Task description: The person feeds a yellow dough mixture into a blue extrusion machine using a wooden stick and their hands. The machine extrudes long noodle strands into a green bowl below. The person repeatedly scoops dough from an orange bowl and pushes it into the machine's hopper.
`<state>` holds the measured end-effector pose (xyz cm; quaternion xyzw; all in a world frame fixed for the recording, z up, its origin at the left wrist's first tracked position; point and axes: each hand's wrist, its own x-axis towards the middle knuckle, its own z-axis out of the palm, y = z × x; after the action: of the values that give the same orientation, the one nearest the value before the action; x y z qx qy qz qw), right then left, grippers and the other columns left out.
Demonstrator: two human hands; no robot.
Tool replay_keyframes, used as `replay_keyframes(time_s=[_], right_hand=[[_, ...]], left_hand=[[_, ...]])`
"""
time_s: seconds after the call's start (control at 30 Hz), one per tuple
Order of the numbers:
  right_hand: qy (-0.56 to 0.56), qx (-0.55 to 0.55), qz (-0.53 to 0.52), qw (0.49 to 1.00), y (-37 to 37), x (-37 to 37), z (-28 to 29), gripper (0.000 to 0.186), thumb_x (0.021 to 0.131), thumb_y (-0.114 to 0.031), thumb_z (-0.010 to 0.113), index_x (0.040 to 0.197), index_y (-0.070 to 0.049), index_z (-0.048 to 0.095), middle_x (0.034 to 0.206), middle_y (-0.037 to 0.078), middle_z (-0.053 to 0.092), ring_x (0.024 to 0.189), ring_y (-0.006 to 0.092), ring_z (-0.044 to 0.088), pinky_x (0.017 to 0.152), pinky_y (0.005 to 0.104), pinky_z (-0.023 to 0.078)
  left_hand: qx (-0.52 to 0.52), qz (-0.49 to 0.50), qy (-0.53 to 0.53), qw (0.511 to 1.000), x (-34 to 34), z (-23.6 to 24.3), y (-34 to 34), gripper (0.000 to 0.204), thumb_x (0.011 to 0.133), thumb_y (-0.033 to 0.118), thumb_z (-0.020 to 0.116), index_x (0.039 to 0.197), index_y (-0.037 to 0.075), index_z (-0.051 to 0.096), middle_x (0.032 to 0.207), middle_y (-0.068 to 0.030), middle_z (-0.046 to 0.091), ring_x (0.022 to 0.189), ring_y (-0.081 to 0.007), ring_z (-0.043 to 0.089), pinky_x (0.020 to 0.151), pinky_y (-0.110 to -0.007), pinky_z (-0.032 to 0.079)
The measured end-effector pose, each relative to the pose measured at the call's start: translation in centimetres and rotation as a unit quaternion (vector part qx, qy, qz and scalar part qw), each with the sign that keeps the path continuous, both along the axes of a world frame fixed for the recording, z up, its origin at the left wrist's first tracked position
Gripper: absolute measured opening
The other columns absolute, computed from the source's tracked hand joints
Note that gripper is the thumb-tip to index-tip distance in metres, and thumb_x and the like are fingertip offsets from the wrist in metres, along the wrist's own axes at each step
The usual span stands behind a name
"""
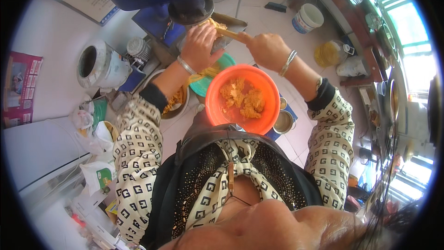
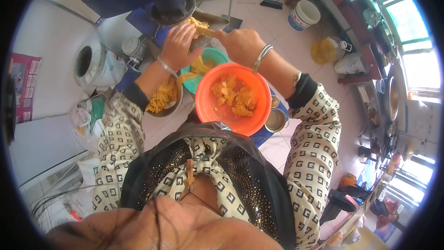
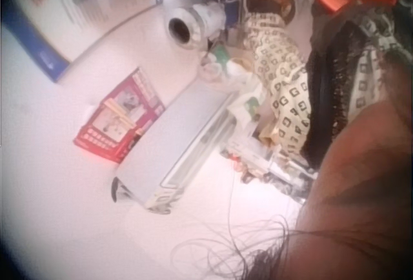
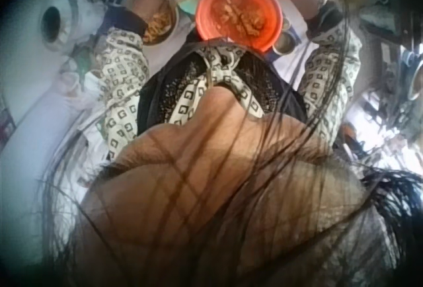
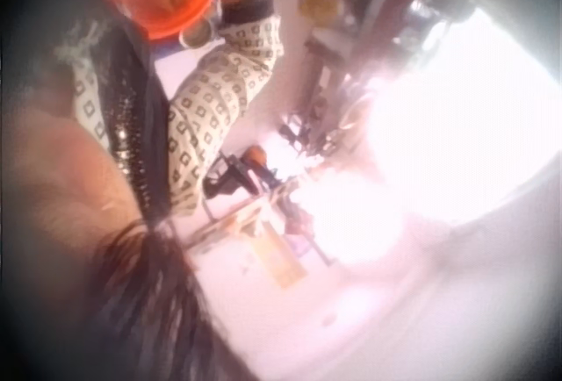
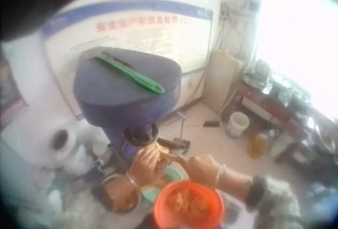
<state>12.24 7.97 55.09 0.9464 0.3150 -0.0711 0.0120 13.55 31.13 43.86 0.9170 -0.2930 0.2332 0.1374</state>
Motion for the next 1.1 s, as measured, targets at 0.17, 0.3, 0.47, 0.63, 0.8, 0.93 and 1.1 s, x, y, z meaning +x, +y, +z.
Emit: replay_keyframes(time_s=[0.17,0.3,0.47,0.63,0.8,0.93,1.1], right_hand=[[-0.011,-0.066,0.049,0.997,2.8,0.2,-1.1,0.049,0.086,-0.009,0.052,0.132,0.007,0.043,0.076,0.013,0.068,0.072,0.0286,0.07,0.057,0.0373,0.055],[0.001,-0.069,0.024,0.997,3.8,1.0,-1.5,0.048,0.086,-0.008,0.052,0.13,0.01,0.043,0.077,0.013,0.069,0.072,0.0291,0.07,0.056,0.0371,0.055],[-0.005,-0.028,-0.026,0.999,4.0,1.9,-3.5,0.043,0.086,-0.009,0.053,0.126,0.005,0.047,0.077,0.015,0.069,0.072,0.0318,0.07,0.058,0.0394,0.055],[0.017,0.059,-0.078,0.995,1.0,1.3,-0.9,0.04,0.085,-0.009,0.053,0.124,-0.002,0.049,0.083,0.018,0.069,0.078,0.0356,0.069,0.067,0.0438,0.055],[0.069,0.089,-0.147,0.983,1.8,1.6,-2.7,0.034,0.085,-0.007,0.05,0.119,-0.002,0.05,0.087,0.02,0.068,0.085,0.037,0.067,0.072,0.0464,0.054],[0.071,0.11,-0.129,0.983,2.6,2.8,-4.0,0.033,0.084,-0.008,0.051,0.116,-0.002,0.051,0.088,0.021,0.068,0.086,0.0378,0.067,0.073,0.0467,0.053],[0.067,0.097,-0.1,0.988,3.3,3.9,-4.2,0.035,0.082,-0.009,0.054,0.116,-0.003,0.051,0.088,0.02,0.068,0.086,0.0379,0.067,0.073,0.046,0.054]], left_hand=[[-0.076,0.08,0.005,0.994,-2.0,-2.2,1.2,0.073,0.083,0.046,0.065,0.125,-0.011,0.049,0.127,-0.0273,0.053,0.128,-0.0406,0.043,0.109,-0.047,0.032],[-0.065,0.056,-0.009,0.996,-1.5,-1.5,0.4,0.074,0.084,0.047,0.064,0.124,-0.013,0.049,0.126,-0.0281,0.053,0.126,-0.0414,0.044,0.109,-0.045,0.033],[-0.03,0.047,-0.015,0.998,-0.7,-1.5,-0.6,0.074,0.084,0.047,0.064,0.124,-0.014,0.05,0.126,-0.0278,0.054,0.127,-0.0407,0.044,0.11,-0.044,0.033],[-0.035,0.046,-0.038,0.998,-0.5,-0.8,-0.3,0.069,0.083,0.041,0.066,0.125,-0.01,0.05,0.125,-0.026,0.055,0.125,-0.0393,0.047,0.107,-0.045,0.036],[-0.042,0.017,-0.055,0.997,0.2,-2.2,-1.9,0.066,0.081,0.039,0.067,0.124,-0.008,0.052,0.125,-0.0246,0.055,0.123,-0.0387,0.048,0.106,-0.045,0.037],[-0.05,0.006,-0.04,0.998,0.1,-2.7,-2.1,0.063,0.079,0.037,0.068,0.122,-0.008,0.054,0.127,-0.0235,0.055,0.124,-0.0373,0.049,0.105,-0.045,0.038],[-0.051,0.007,-0.041,0.998,0.0,-2.9,-2.0,0.062,0.081,0.043,0.064,0.114,-0.009,0.058,0.123,-0.0246,0.058,0.124,-0.0371,0.049,0.106,-0.046,0.037]])
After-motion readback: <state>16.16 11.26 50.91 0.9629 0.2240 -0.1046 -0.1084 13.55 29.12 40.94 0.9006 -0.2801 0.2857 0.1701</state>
